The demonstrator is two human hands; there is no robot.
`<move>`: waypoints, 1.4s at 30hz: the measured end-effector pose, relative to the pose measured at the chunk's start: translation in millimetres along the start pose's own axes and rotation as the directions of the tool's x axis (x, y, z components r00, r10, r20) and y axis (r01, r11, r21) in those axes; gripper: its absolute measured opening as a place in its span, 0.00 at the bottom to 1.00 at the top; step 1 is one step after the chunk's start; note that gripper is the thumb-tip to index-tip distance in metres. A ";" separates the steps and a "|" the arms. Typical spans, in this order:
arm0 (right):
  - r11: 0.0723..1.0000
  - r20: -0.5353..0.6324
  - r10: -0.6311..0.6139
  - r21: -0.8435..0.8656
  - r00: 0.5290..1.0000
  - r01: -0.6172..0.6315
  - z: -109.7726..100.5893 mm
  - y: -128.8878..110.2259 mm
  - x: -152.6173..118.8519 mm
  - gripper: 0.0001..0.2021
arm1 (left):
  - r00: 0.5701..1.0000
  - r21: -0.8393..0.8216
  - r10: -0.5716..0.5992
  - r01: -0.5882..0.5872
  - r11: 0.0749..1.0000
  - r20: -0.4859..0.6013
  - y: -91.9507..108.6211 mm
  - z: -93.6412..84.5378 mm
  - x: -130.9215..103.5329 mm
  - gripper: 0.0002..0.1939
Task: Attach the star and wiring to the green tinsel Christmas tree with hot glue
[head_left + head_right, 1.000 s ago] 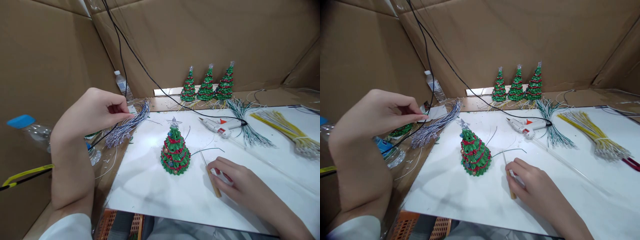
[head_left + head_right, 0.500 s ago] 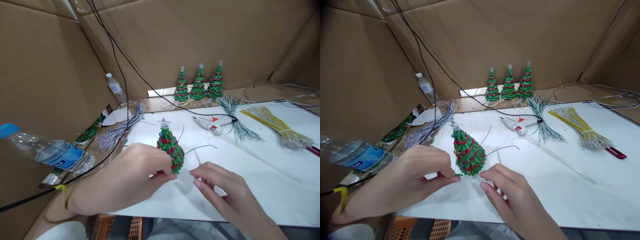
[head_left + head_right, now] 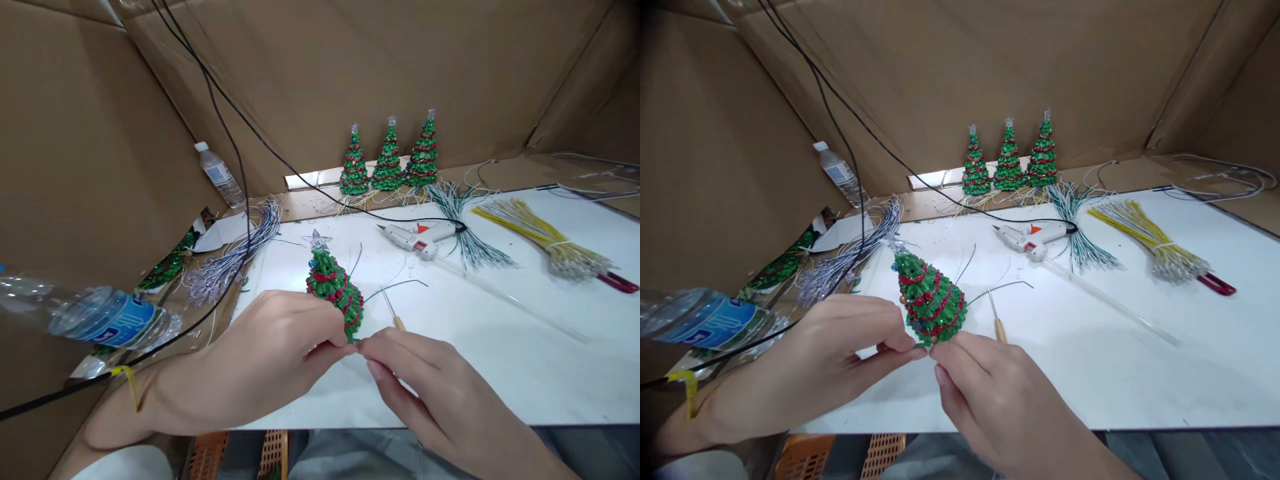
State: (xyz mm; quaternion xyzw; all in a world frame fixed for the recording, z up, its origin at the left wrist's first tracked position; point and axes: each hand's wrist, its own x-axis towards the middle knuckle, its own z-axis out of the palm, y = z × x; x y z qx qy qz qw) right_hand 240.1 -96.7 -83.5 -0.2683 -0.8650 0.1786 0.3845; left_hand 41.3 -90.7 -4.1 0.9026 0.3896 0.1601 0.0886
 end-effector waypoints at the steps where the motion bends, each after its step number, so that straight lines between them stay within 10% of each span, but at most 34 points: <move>1: 1.000 -0.004 -0.009 -0.006 1.000 0.009 -0.3 -0.3 0.6 0.06 | 1.000 0.001 0.002 -0.002 1.000 0.000 0.4 -0.2 -0.2 0.11; 31: 0.987 0.025 -0.063 -0.148 0.998 0.066 -0.4 -1.1 6.4 0.13 | 0.995 -0.071 0.049 -0.043 0.997 0.084 1.1 2.4 1.3 0.09; 42: 0.986 -0.005 -0.084 -0.143 0.996 0.082 3.0 2.4 5.6 0.14 | 0.959 0.141 0.160 -0.196 0.970 0.235 6.3 4.1 0.0 0.11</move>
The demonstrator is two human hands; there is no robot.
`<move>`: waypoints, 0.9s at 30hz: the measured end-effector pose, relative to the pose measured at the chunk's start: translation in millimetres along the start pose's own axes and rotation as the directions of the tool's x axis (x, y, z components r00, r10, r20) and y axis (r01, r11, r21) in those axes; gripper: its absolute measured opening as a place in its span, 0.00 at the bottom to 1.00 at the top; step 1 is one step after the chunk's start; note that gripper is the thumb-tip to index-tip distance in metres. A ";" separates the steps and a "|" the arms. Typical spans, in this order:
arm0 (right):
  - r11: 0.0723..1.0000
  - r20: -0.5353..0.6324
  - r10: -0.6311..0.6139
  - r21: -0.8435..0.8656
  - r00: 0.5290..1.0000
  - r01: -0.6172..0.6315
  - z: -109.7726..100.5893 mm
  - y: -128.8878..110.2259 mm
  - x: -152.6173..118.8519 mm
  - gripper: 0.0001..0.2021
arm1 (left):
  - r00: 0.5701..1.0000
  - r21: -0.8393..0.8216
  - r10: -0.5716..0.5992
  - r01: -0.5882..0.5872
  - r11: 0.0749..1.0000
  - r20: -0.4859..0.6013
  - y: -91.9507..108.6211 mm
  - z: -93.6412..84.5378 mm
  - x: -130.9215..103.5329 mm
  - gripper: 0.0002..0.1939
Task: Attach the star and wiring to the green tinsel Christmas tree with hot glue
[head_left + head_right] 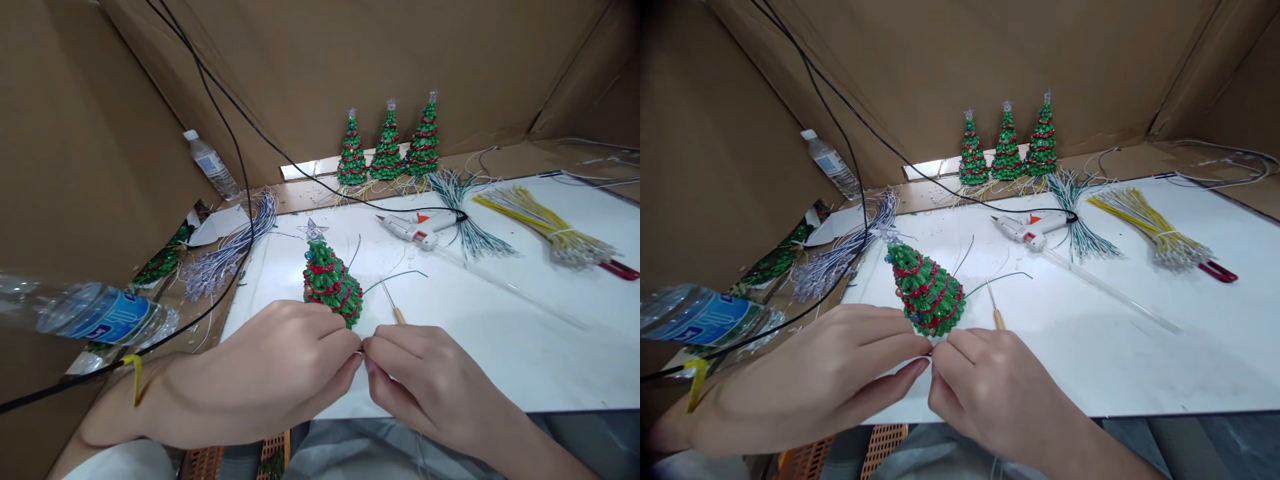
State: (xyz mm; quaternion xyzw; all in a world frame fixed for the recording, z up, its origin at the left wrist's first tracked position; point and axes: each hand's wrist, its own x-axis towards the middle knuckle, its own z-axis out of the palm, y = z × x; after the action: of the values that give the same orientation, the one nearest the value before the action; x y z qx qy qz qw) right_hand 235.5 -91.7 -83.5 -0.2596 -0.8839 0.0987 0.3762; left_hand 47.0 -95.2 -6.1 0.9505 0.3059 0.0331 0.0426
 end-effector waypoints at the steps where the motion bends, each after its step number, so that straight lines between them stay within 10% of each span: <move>1: 1.000 -0.002 -0.004 -0.006 1.000 0.004 0.3 -0.3 0.1 0.15 | 1.000 0.029 0.016 -0.016 0.999 0.002 0.2 0.7 -0.6 0.11; 27: 0.994 -0.081 -0.109 -0.034 0.991 0.106 3.3 4.5 -1.2 0.17 | 0.989 0.009 0.131 -0.131 0.991 0.067 0.5 6.9 -2.2 0.09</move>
State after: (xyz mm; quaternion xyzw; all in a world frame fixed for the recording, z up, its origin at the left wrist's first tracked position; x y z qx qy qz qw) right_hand 235.5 -88.5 -88.2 -0.2211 -0.8817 0.0543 0.4133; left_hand 46.1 -97.3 -13.1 0.9694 0.2415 0.0021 0.0443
